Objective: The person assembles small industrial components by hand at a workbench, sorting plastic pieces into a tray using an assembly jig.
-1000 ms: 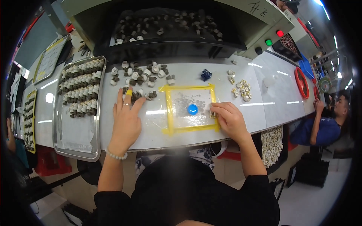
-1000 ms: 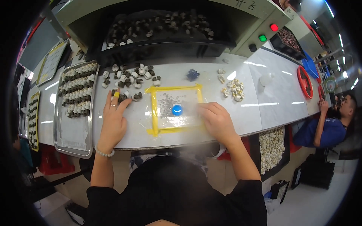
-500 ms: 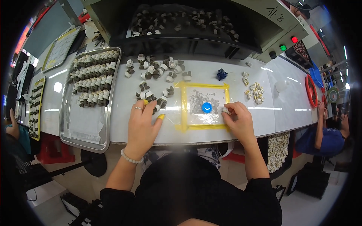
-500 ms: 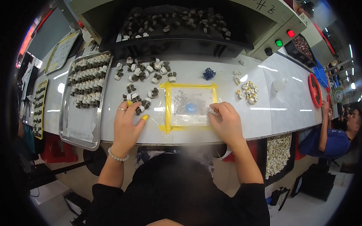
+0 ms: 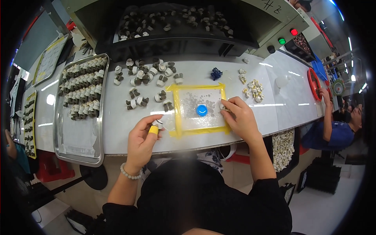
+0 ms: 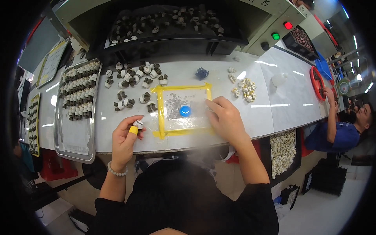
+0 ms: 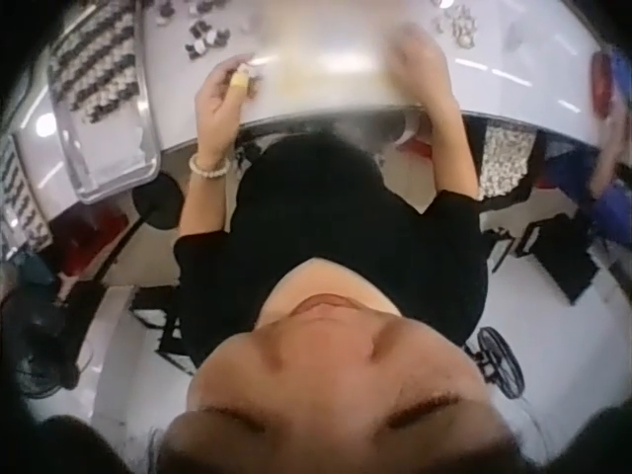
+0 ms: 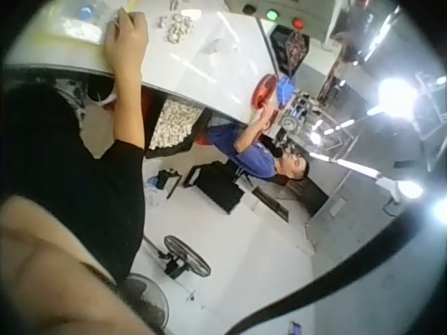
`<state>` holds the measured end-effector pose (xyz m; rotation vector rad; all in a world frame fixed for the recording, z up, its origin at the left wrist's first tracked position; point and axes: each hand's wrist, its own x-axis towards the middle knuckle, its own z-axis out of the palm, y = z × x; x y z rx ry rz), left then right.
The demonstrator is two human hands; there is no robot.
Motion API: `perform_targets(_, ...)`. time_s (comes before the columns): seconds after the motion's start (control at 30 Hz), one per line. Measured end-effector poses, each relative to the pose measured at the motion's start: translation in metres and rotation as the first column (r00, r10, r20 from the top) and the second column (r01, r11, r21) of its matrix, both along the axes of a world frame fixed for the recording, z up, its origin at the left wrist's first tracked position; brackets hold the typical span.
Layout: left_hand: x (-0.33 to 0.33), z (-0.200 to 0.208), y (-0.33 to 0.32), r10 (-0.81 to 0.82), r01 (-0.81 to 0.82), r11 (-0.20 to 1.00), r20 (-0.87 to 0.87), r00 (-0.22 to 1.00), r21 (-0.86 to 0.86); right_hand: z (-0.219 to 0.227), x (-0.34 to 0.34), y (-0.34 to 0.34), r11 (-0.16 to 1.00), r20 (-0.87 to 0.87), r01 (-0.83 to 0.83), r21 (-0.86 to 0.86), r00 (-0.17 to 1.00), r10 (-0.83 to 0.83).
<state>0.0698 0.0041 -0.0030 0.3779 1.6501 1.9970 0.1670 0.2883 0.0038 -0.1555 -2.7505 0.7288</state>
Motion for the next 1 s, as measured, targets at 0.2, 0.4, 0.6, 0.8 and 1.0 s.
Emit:
perform_targets(0.2, 0.014, -0.007, 0.03, -0.098, 0.007, 0.968, 0.353, 0.93, 0.25, 0.007, -0.006, -0.01, 0.991, -0.01, -0.039, -0.126, 0.999, 0.038)
perform_targets(0.4, 0.017, -0.013, 0.036, -0.155, 0.032, 0.955, 0.404, 0.902, 0.296, 0.014, -0.016, -0.017, 0.99, 0.001, -0.103, -0.094, 0.995, 0.104)
perform_targets(0.6, 0.019, -0.023, 0.033, -0.177, -0.024, 0.911, 0.443, 0.879, 0.411, 0.014, -0.022, -0.017, 0.978, -0.089, -0.192, -0.075, 0.979, 0.186)
perform_targets(0.8, 0.021, -0.015, 0.033, -0.179, 0.098, 0.952, 0.264, 0.948, 0.291, 0.019, -0.032, -0.023, 0.97, -0.062, -0.242, 0.027, 0.968, 0.243)
perform_targets(1.0, 0.024, -0.019, 0.034, -0.174, 0.099, 0.958, 0.271, 0.947, 0.267, 0.016, -0.038, -0.024, 0.943, -0.033, -0.285, 0.173, 0.955, 0.295)
